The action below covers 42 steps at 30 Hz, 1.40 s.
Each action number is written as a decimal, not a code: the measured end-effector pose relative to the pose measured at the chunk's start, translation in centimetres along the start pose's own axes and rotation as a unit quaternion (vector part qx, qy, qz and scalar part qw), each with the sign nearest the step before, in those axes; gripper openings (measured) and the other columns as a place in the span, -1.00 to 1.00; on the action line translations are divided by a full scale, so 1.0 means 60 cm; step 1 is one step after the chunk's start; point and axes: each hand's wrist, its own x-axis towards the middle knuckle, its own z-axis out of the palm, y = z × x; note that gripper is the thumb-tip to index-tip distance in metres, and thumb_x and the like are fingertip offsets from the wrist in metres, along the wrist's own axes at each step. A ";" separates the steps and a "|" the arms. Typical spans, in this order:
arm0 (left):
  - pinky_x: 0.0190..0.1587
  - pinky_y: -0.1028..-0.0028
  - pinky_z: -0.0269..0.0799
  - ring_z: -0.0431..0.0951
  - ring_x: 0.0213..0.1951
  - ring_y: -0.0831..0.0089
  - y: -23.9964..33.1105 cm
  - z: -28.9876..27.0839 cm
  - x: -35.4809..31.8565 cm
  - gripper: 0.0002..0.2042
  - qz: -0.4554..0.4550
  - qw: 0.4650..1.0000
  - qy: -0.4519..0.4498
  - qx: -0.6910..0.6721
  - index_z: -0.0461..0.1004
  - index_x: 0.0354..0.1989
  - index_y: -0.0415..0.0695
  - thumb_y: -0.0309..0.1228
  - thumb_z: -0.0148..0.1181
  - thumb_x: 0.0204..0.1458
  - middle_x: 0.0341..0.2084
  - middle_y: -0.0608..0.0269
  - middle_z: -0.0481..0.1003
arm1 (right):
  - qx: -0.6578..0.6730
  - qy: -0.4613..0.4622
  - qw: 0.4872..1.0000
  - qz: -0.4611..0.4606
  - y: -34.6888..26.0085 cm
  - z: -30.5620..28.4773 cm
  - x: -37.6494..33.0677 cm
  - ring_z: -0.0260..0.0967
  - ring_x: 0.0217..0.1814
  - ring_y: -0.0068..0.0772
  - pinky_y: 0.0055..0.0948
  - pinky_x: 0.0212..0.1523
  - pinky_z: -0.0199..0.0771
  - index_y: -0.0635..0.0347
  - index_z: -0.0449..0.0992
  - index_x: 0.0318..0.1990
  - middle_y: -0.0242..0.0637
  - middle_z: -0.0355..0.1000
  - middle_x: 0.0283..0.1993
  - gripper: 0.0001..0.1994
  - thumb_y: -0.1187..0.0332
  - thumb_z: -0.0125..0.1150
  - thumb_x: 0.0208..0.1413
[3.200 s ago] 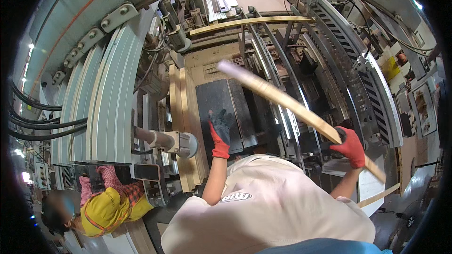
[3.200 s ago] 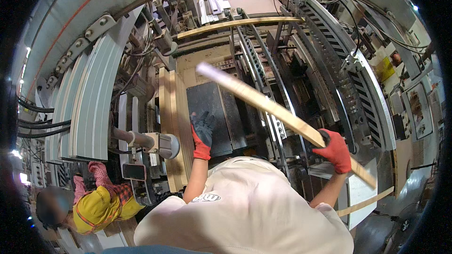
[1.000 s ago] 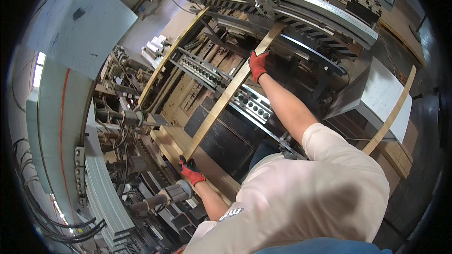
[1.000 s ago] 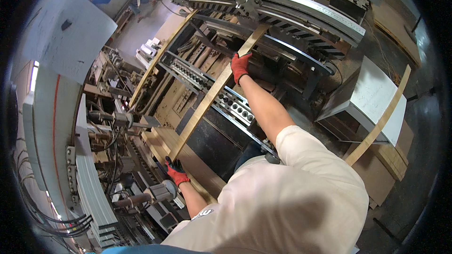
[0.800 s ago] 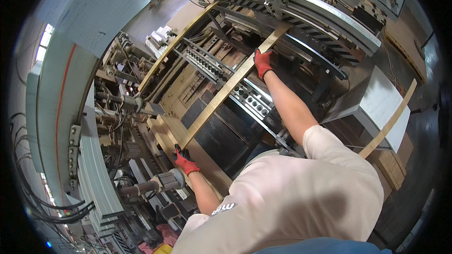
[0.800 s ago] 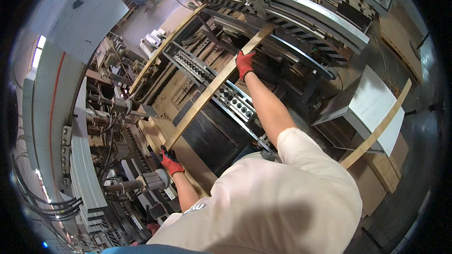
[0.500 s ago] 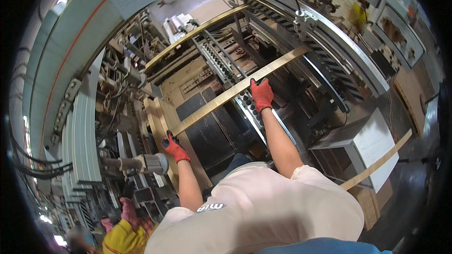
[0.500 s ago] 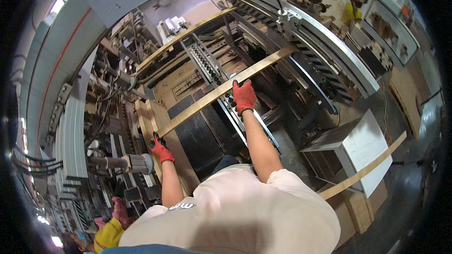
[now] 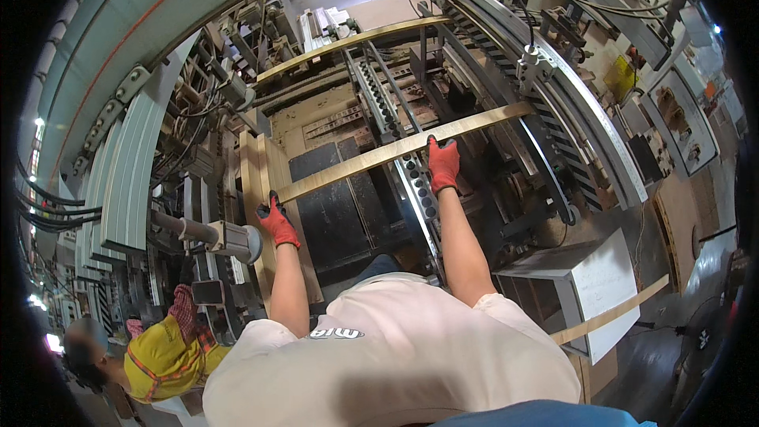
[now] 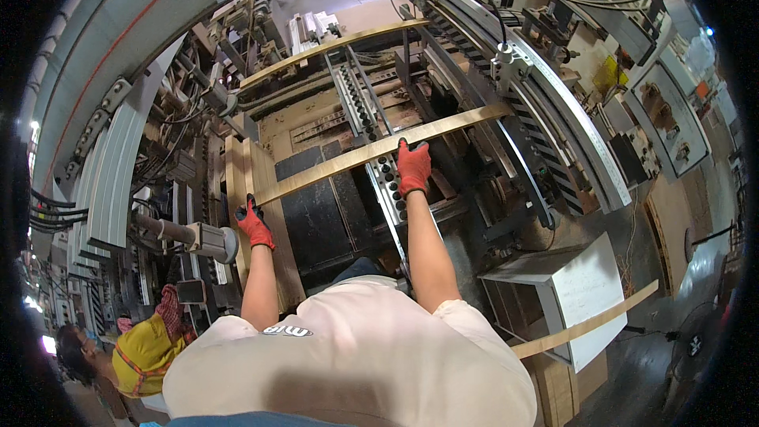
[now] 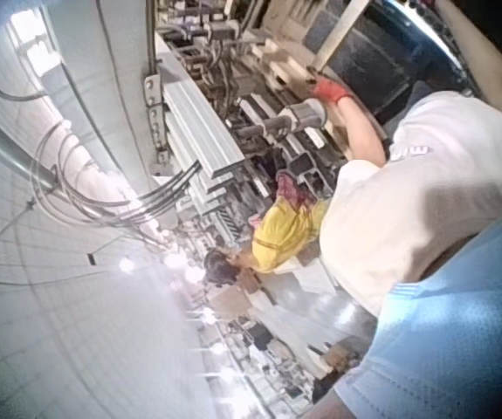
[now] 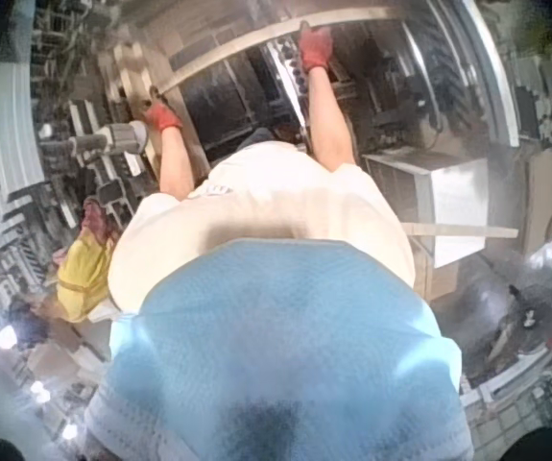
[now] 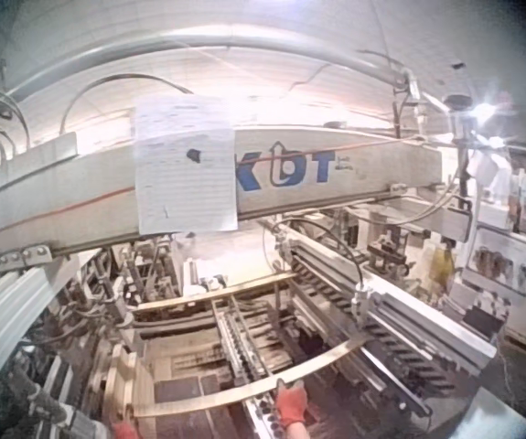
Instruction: The person picks up long wooden boards and feeds them into an industrial edge-banding or processing machine, while another worker manages panels on the opposite side.
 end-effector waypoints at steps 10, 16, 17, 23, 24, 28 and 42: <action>-0.63 0.56 0.06 0.17 -0.68 0.65 0.040 0.028 -0.036 -0.66 -0.017 1.000 -0.002 -0.025 0.30 -0.37 -0.09 -0.31 0.41 -0.11 -0.65 0.47 0.25 | 0.091 -0.011 0.995 -0.036 0.047 0.013 0.027 0.41 -0.05 0.09 -0.15 -0.06 0.37 0.39 0.41 -0.14 0.09 0.48 -0.15 -0.55 0.16 0.28 -0.03; -0.53 0.57 0.20 0.30 -0.58 0.60 0.047 0.019 -0.033 -0.64 0.047 0.997 -0.001 0.065 0.34 -0.23 -0.17 -0.29 0.38 -0.08 -0.55 0.36 0.35 | 0.122 -0.025 0.991 -0.037 0.050 0.016 0.030 0.45 -0.11 0.00 -0.19 -0.11 0.39 0.39 0.43 -0.18 0.04 0.49 -0.18 -0.58 0.18 0.31 -0.05; -0.48 0.57 0.24 0.34 -0.54 0.58 0.052 0.018 -0.033 -0.63 0.087 0.993 0.001 0.076 0.34 -0.21 -0.19 -0.30 0.37 -0.07 -0.52 0.32 0.38 | 0.123 -0.022 0.991 -0.039 0.051 0.018 0.030 0.45 -0.11 0.00 -0.20 -0.11 0.39 0.39 0.43 -0.18 0.04 0.49 -0.18 -0.57 0.18 0.31 -0.05; 0.13 0.09 0.14 0.32 0.08 0.09 0.193 0.088 -0.158 -0.32 0.445 0.732 -0.274 0.437 0.32 0.08 -0.03 -0.09 0.40 -0.28 0.00 0.10 0.37 | 0.104 -0.020 0.993 -0.052 0.054 0.031 0.030 0.43 -0.06 0.03 -0.19 -0.05 0.37 0.40 0.44 -0.13 0.08 0.48 -0.13 -0.52 0.11 0.28 -0.04; 0.13 0.08 0.12 0.31 0.09 0.11 0.184 0.120 -0.173 -0.30 0.463 0.689 -0.324 0.453 0.30 0.09 -0.02 -0.07 0.39 -0.29 0.00 0.09 0.37 | 0.120 0.009 0.990 -0.079 0.074 0.037 0.050 0.42 -0.04 0.03 -0.19 -0.05 0.37 0.39 0.45 -0.11 0.09 0.47 -0.11 -0.50 0.08 0.28 -0.03; 0.14 0.10 0.14 0.33 0.08 0.13 0.160 0.165 -0.207 -0.24 0.445 0.587 -0.380 0.559 0.28 0.14 0.04 -0.02 0.40 -0.32 0.01 0.04 0.36 | 0.123 -0.037 0.990 -0.054 0.076 0.021 0.055 0.45 -0.10 -0.08 -0.22 -0.08 0.38 0.41 0.47 -0.14 0.03 0.50 -0.14 -0.52 0.08 0.25 0.01; -0.04 0.23 0.40 0.48 -0.08 0.10 0.150 -0.167 -0.209 -0.38 0.227 0.759 -0.313 0.524 0.43 0.00 -0.05 -0.01 0.36 -0.27 -0.10 0.12 0.47 | 0.075 -0.005 0.986 -0.148 0.069 -0.012 -0.005 0.43 -0.35 -0.23 -0.32 -0.26 0.38 0.35 0.51 -0.20 -0.10 0.51 -0.33 -0.63 0.13 0.07 0.17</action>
